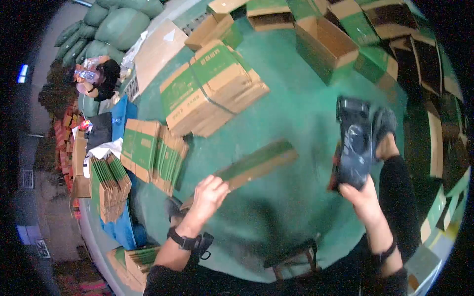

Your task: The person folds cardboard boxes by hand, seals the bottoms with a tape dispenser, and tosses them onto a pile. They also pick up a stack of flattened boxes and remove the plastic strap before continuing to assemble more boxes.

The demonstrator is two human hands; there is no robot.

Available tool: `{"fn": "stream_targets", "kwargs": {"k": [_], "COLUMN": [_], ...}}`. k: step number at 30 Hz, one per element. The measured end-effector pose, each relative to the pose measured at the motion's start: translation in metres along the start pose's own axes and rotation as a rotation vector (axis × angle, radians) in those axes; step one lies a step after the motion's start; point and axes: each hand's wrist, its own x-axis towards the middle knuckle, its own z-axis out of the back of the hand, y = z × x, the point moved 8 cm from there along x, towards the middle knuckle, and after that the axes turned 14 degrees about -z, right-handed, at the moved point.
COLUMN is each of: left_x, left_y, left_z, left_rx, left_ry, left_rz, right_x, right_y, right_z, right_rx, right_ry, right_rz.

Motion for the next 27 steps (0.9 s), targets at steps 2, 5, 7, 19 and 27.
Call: {"fn": "stream_targets", "kwargs": {"k": [2, 5, 7, 19, 27], "left_x": [-0.012, -0.021, -0.021, -0.148, -0.19], "left_y": [-0.043, -0.071, -0.067, -0.016, -0.053], "left_z": [-0.002, -0.02, -0.024, -0.028, -0.04], "left_rx": [-0.089, -0.188, -0.212, -0.644, -0.771], "left_ry": [0.04, 0.12, 0.092, -0.68, -0.701], "left_rz": [-0.012, -0.013, 0.037, 0.884, 1.059], "right_x": [0.001, -0.014, -0.02, 0.005, 0.006], "right_y": [-0.003, -0.021, -0.045, -0.132, -0.088], "right_z": [-0.006, -0.046, -0.074, -0.053, -0.095], "right_rx": [-0.356, -1.148, -1.235, -0.608, -1.657], "right_ry": [-0.147, -0.168, 0.014, 0.315, 0.144], "right_rz": [0.069, 0.708, 0.635, -0.197, 0.368]}}
